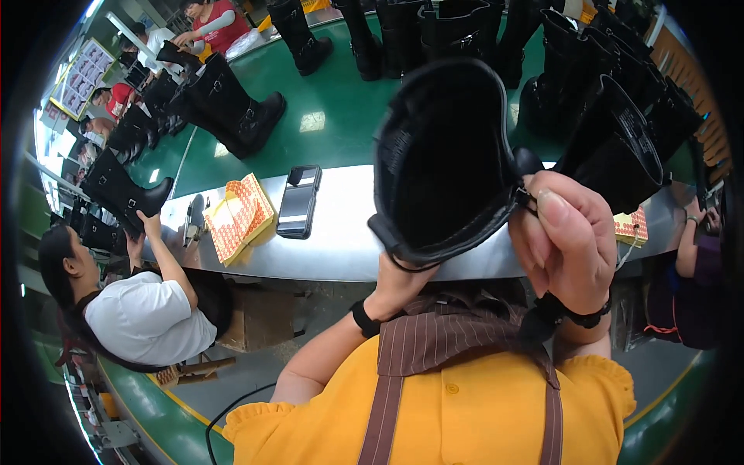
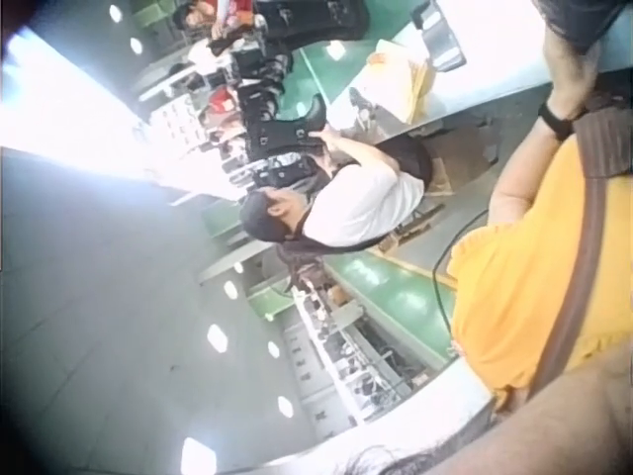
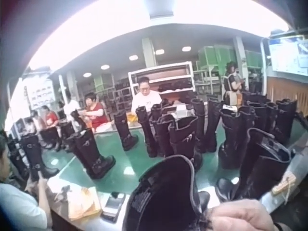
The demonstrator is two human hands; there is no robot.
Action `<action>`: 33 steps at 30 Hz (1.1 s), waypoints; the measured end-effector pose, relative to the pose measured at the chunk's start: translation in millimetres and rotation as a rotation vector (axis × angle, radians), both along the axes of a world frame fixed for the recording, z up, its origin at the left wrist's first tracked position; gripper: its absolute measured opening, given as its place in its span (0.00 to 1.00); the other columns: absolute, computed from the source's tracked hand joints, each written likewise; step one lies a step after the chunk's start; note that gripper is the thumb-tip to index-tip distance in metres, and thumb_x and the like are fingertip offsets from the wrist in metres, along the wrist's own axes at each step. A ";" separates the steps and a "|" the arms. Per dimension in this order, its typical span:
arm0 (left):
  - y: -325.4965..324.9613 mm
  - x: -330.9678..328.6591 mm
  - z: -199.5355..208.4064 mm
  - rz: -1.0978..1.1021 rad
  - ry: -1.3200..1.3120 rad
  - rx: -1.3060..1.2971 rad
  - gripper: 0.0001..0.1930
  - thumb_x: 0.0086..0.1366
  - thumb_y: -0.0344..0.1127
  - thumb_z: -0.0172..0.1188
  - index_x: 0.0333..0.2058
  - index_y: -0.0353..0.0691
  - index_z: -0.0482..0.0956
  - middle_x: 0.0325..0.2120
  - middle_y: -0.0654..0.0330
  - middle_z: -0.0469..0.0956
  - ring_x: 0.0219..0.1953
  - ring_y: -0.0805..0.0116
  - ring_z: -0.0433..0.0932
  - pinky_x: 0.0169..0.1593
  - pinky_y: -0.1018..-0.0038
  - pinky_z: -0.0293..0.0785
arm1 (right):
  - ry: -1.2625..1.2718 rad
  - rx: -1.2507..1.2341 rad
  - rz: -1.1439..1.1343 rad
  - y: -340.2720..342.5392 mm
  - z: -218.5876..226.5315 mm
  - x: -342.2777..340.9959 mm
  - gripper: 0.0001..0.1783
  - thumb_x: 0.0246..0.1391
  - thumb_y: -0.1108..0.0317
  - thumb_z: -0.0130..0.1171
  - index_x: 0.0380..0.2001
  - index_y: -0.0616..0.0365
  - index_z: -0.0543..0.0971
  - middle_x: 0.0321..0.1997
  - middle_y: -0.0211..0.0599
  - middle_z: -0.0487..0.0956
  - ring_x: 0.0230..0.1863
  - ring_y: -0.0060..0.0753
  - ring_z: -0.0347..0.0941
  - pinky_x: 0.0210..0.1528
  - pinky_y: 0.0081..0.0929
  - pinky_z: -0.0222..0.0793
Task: The recorder inspects, cleans, and organizes pairs of black tall boots on a manufacturing line workbench, checking for defects and applying cleaning stickers.
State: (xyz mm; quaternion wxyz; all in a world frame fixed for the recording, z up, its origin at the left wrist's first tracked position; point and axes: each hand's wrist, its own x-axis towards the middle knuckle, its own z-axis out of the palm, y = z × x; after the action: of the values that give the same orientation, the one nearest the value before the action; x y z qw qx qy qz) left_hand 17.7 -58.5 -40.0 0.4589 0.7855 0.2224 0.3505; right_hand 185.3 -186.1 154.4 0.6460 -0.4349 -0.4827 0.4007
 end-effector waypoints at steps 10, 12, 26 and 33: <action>9.6 26.9 21.1 0.485 -0.109 0.636 0.45 0.41 0.22 0.71 0.63 0.38 0.64 0.54 0.52 0.75 0.54 0.51 0.74 0.55 0.62 0.67 | -0.211 -0.305 -0.275 72.7 -117.9 -3.6 0.54 0.44 0.51 0.74 0.68 0.61 0.57 0.64 0.45 0.67 0.63 0.40 0.65 0.59 0.37 0.65; 8.9 18.5 15.7 0.401 -0.069 0.677 0.49 0.39 0.26 0.74 0.63 0.38 0.62 0.57 0.53 0.73 0.55 0.50 0.73 0.57 0.60 0.64 | -0.047 -0.230 -0.356 81.8 -132.6 3.7 0.32 0.52 0.61 0.69 0.56 0.65 0.72 0.53 0.40 0.77 0.55 0.32 0.73 0.55 0.27 0.67; 9.8 14.9 -8.1 0.279 -0.001 0.316 0.53 0.43 0.23 0.72 0.68 0.39 0.52 0.60 0.42 0.62 0.61 0.40 0.62 0.63 0.57 0.62 | -0.298 -0.133 -0.352 62.2 -122.6 -14.7 0.26 0.56 0.63 0.65 0.54 0.65 0.74 0.50 0.40 0.80 0.48 0.36 0.77 0.51 0.29 0.71; 18.7 39.5 -9.6 0.164 0.012 -0.072 0.40 0.50 0.24 0.69 0.63 0.35 0.61 0.57 0.46 0.69 0.56 0.51 0.72 0.60 0.63 0.67 | -0.566 -0.246 -0.318 29.8 -118.4 4.8 0.54 0.44 0.55 0.74 0.68 0.64 0.57 0.62 0.52 0.70 0.64 0.45 0.67 0.61 0.37 0.64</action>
State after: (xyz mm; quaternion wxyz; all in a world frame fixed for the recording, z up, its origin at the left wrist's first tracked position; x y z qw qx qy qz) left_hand 57.2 -39.8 -49.6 0.4554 0.7496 0.3013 0.3740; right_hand 190.1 -156.4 36.0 0.4836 -0.6732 -0.5170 0.2138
